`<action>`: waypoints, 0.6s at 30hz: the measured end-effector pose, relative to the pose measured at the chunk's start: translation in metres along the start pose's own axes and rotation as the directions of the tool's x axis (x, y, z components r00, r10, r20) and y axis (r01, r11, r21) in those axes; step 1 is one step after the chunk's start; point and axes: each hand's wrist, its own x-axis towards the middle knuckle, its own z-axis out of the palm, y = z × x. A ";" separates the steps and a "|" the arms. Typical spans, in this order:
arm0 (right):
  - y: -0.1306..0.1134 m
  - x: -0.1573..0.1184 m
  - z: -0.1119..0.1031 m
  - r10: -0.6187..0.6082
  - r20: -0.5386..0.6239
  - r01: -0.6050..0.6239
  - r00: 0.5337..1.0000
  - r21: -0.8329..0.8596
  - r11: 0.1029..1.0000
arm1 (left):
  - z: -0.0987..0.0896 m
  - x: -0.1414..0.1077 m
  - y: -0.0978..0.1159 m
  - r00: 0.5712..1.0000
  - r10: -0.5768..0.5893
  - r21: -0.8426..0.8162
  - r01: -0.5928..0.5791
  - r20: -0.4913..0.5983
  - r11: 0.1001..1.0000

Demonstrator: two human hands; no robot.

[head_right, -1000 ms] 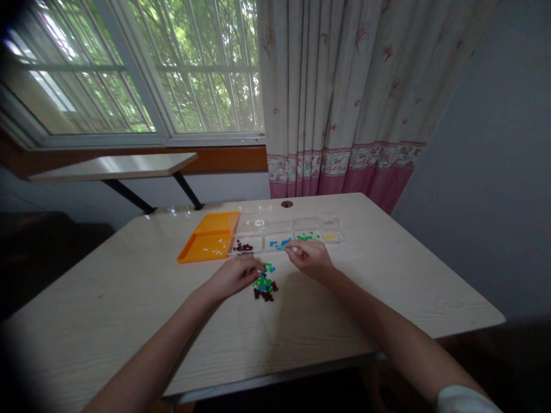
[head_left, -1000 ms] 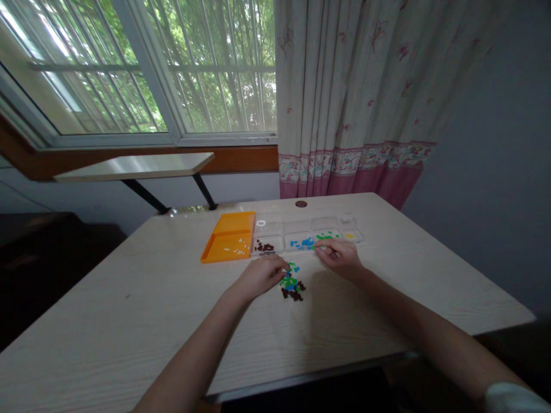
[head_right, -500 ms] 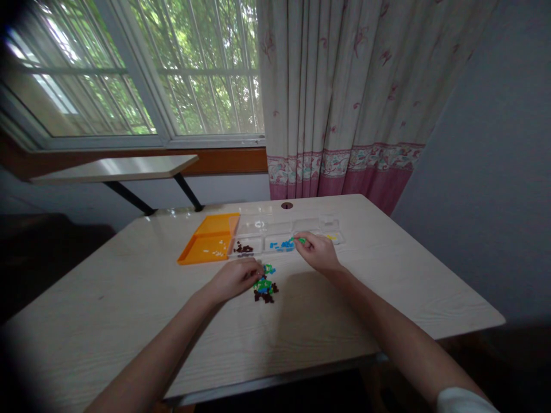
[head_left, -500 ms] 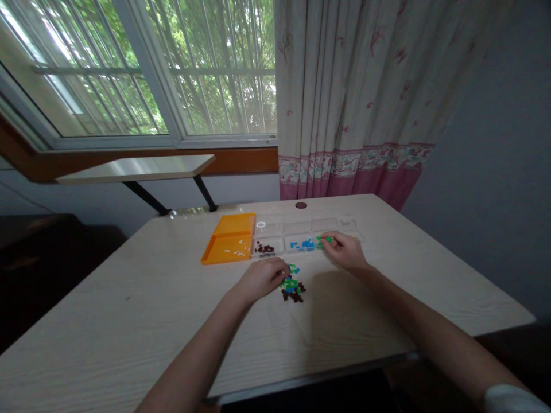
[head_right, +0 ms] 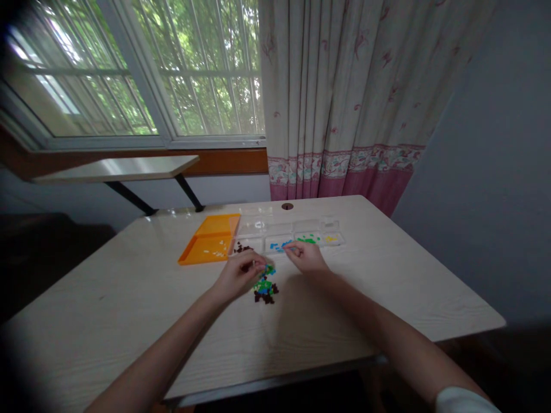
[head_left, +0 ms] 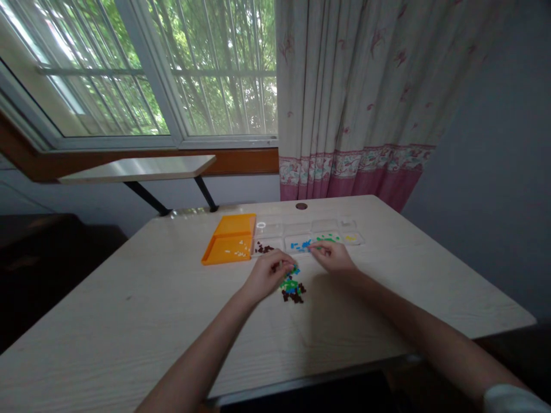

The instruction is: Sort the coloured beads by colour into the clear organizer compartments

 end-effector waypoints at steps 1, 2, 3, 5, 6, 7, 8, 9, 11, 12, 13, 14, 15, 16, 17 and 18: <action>-0.004 -0.003 0.007 0.005 0.092 -0.011 0.996 0.074 0.997 | 0.002 0.000 0.001 1.000 -0.004 -0.018 0.004 -0.013 1.000; -0.008 -0.005 0.012 0.015 0.160 -0.038 0.987 0.146 0.989 | 0.004 0.000 0.002 1.000 -0.007 -0.031 0.006 -0.027 1.000; -0.012 -0.008 0.017 0.025 0.216 -0.071 0.976 0.209 0.975 | 0.005 0.000 0.002 0.999 -0.008 -0.039 0.007 -0.038 0.999; -0.016 -0.010 0.022 0.059 0.276 -0.145 0.959 0.303 0.942 | 0.007 0.000 0.003 0.998 -0.003 -0.043 0.000 -0.055 0.999; -0.017 -0.011 0.022 0.076 0.292 -0.175 0.953 0.330 0.927 | 0.008 0.000 0.003 0.998 0.000 -0.041 -0.003 -0.061 0.999; -0.018 -0.012 0.022 0.089 0.304 -0.197 0.949 0.348 0.916 | 0.008 -0.001 0.002 0.998 0.002 -0.038 -0.004 -0.067 0.999; -0.018 -0.012 0.021 0.094 0.317 -0.212 0.944 0.360 0.909 | 0.008 -0.001 0.002 0.997 0.002 -0.035 -0.005 -0.071 0.999; -0.018 -0.012 0.020 0.094 0.329 -0.219 0.940 0.367 0.904 | 0.008 -0.001 0.003 0.997 0.003 -0.031 -0.006 -0.076 0.999; -0.019 -0.012 0.020 0.091 0.344 -0.229 0.934 0.384 0.895 | 0.008 -0.001 0.003 0.996 0.011 -0.028 -0.013 -0.085 1.000; -0.019 -0.012 0.020 0.094 0.349 -0.236 0.932 0.391 0.890 | 0.008 -0.001 0.004 0.996 0.015 -0.026 -0.017 -0.085 1.000; -0.019 -0.012 0.020 0.099 0.354 -0.245 0.930 0.397 0.885 | 0.008 -0.001 0.004 0.996 0.017 -0.022 -0.019 -0.082 1.000; -0.019 -0.012 0.020 0.103 0.359 -0.253 0.927 0.401 0.880 | 0.007 -0.001 0.005 0.997 0.016 -0.017 -0.017 -0.076 1.000; -0.019 -0.013 0.021 0.106 0.365 -0.260 0.925 0.403 0.877 | 0.007 -0.001 0.006 0.998 0.011 -0.010 -0.012 -0.068 1.000; -0.019 -0.013 0.022 0.106 0.368 -0.262 0.924 0.406 0.875 | 0.006 -0.001 0.006 0.998 0.005 -0.003 -0.006 -0.059 1.000; -0.018 -0.013 0.022 0.104 0.368 -0.261 0.924 0.408 0.875 | 0.006 -0.001 0.007 0.999 0.000 0.004 0.001 -0.052 1.000; -0.018 -0.013 0.023 0.100 0.364 -0.255 0.926 0.408 0.877 | 0.006 -0.001 0.007 0.999 -0.005 0.009 0.005 -0.049 1.000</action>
